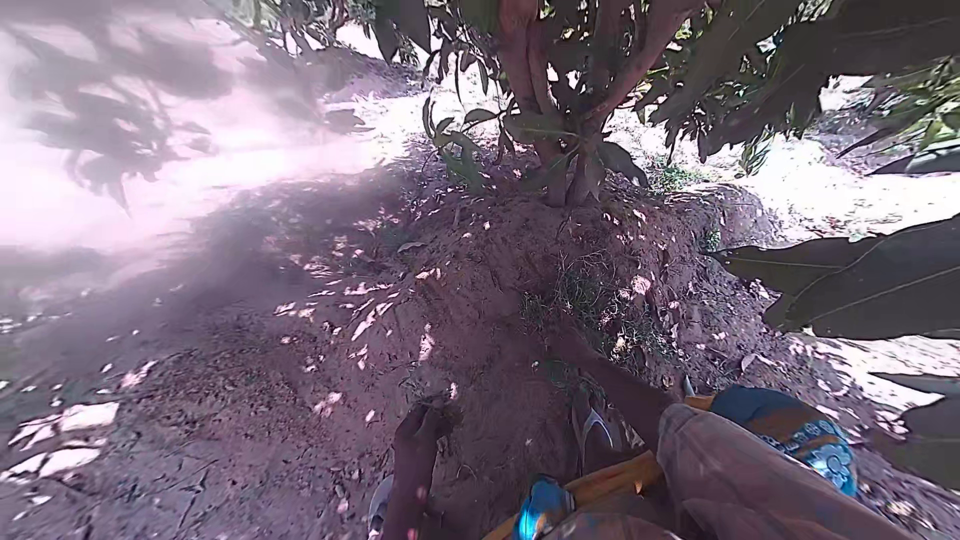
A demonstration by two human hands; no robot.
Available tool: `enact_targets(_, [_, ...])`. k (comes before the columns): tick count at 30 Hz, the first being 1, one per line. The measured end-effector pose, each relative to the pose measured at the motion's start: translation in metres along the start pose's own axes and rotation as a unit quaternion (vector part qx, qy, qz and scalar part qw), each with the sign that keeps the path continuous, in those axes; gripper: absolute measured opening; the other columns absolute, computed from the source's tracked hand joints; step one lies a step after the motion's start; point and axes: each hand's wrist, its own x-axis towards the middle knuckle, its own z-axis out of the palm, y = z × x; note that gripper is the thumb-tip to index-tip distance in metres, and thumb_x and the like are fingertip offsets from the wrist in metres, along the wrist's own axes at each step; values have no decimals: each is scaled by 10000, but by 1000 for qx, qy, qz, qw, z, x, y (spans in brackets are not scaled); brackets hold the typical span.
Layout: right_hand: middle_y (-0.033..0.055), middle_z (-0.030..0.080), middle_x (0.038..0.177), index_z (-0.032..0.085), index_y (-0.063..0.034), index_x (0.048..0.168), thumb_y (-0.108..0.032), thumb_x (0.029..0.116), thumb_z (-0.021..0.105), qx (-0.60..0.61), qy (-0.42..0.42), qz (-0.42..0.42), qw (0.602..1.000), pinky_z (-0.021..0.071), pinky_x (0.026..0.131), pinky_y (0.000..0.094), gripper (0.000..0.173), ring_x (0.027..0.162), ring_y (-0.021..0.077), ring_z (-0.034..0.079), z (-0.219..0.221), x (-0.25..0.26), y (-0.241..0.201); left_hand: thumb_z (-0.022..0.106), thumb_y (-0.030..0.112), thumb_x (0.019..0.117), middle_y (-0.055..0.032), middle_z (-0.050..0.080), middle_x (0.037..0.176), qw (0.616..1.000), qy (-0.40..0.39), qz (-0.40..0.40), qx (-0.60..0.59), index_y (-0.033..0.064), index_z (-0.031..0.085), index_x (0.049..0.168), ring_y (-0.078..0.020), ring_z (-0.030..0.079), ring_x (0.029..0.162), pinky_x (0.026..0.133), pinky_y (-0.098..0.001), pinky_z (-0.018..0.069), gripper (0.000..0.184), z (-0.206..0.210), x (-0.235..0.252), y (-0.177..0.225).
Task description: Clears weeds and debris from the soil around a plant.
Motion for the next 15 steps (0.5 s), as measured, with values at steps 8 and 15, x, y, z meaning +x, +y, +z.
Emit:
enact_targets(8, [162,594,1434,645,29,1327,-153,1047,479,33,-28,-213,976,330,1181,440,373,1407,276,481,24,-50,-70,358,145,1115,10,525,699,995,61,-52,-63,-26,529,1102,-52,568,572,586,-212,530,242,3,3,4])
enact_targets(15, [55,721,917,618,5,1042,-230,1127,336,459,-216,-7,862,589,781,286,377,784,137,711,13,-59,-90,506,200,1077,32,470,693,994,72,-46,-63,12,534,1213,-43,478,525,527,-203,461,234,-6,3,6])
